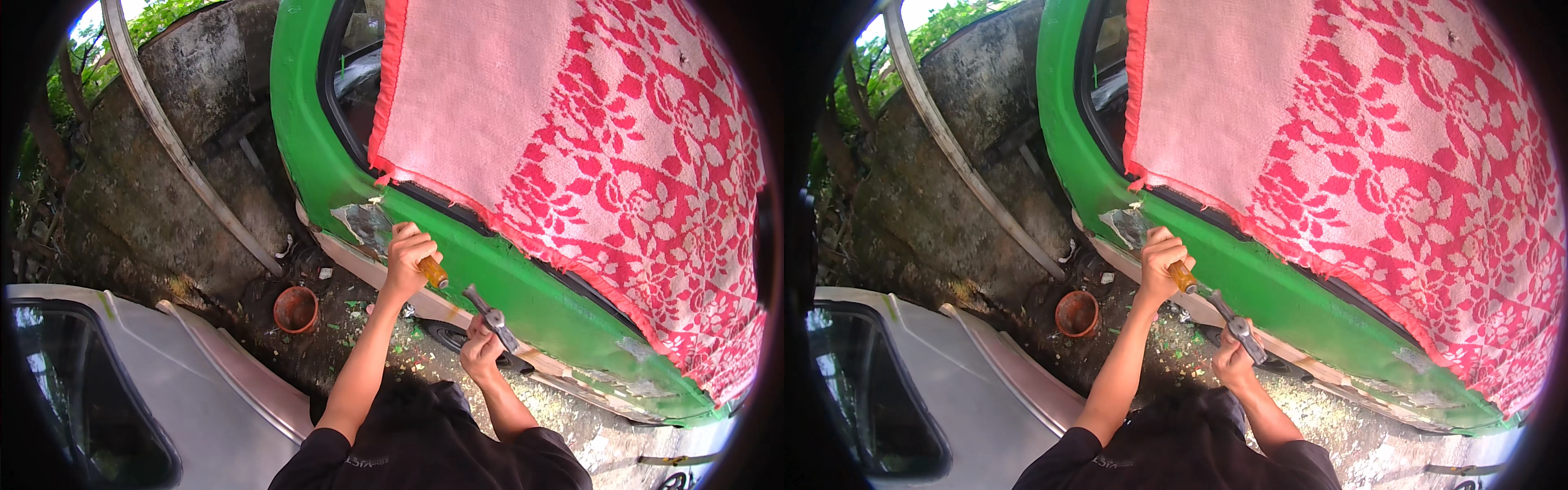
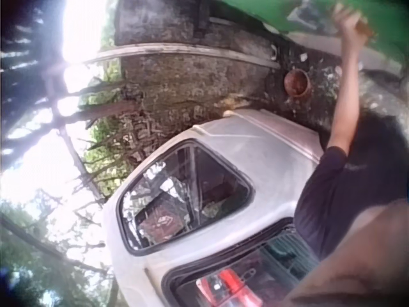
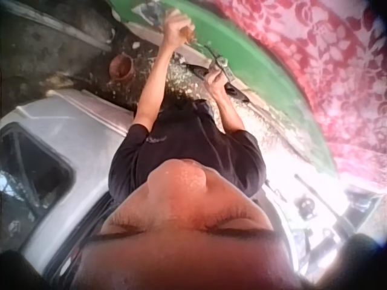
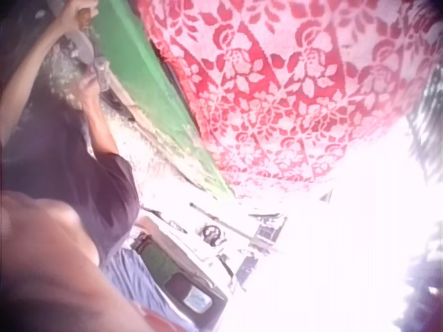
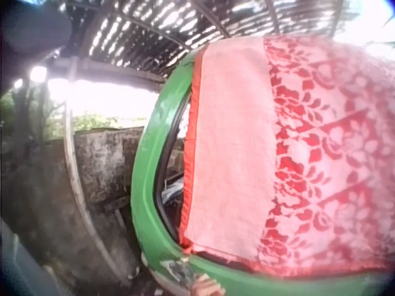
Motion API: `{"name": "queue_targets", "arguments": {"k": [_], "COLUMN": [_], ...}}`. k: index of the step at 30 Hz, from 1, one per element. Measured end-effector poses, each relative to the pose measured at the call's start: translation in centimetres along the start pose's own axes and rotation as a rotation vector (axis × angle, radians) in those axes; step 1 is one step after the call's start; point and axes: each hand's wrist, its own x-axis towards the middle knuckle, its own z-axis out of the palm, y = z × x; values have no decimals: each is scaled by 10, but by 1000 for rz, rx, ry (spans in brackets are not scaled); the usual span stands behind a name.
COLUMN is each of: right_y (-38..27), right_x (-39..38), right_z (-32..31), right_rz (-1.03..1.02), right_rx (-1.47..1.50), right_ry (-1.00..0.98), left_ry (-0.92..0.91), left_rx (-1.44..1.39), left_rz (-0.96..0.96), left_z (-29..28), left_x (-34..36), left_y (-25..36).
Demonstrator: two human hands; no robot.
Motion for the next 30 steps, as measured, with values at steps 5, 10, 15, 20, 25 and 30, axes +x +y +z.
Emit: {"name": "queue_targets", "arguments": {"k": [5,10,15,20,25,30], "right_y": [-5,-9,-3,2,-5,-3], "right_x": [20,4,11,14,8,26], "right_z": [4,-5,0,15,-5,5], "right_rz": [-127,-118,34,-174,105,-164], "right_rx": [-278,501,-74,660,130,-365], "right_ry": [-179,85,-40,103,42,-111], "left_ry": [60,44,33,-22,-19,-10], "left_rx": [4,16,29,33,36,45], "left_rz": [10,10,-2,-30,-32,-33], "left_z": [6,5,9,6,4,8], "left_x": [7,4,1,1,2,1], "left_y": [3,1,-1,-1,-6,-7]}}
